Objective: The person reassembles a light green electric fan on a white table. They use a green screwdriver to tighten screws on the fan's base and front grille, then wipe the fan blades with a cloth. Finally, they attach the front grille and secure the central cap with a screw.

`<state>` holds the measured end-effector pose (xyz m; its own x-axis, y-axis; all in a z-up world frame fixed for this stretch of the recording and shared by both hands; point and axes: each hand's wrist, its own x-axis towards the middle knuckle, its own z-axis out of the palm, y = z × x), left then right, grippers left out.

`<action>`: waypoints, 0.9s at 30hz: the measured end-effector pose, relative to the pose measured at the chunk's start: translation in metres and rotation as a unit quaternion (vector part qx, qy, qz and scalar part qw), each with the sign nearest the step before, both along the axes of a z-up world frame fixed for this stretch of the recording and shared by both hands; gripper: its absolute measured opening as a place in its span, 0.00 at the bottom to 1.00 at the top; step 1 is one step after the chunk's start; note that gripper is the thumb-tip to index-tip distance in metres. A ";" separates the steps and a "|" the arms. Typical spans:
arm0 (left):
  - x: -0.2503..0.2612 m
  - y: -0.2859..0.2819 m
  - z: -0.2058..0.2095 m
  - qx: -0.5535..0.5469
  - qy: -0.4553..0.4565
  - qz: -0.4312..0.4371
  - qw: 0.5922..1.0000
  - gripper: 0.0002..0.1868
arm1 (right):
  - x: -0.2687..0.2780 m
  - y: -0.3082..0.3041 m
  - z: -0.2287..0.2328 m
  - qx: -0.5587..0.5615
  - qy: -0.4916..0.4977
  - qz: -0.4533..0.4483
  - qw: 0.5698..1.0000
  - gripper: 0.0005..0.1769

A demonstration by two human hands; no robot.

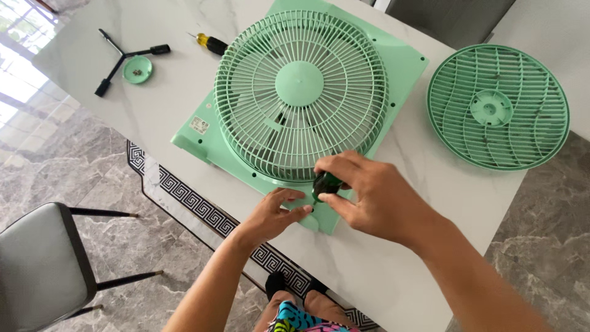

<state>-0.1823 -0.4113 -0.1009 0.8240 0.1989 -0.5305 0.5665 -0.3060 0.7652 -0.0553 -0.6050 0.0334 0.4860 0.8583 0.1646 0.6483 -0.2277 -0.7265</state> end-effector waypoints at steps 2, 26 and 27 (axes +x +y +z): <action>0.003 0.003 0.003 -0.038 -0.008 -0.013 0.999 0.33 | 0.003 0.000 0.003 -0.015 0.013 -0.013 1.000 0.24; 0.004 0.010 -0.009 -0.127 -0.052 -0.033 0.990 0.25 | -0.010 0.006 -0.014 -0.017 -0.007 0.034 0.999 0.24; 0.005 0.010 -0.010 -0.137 -0.055 -0.030 0.989 0.25 | -0.010 0.005 -0.013 -0.006 -0.011 0.041 0.999 0.23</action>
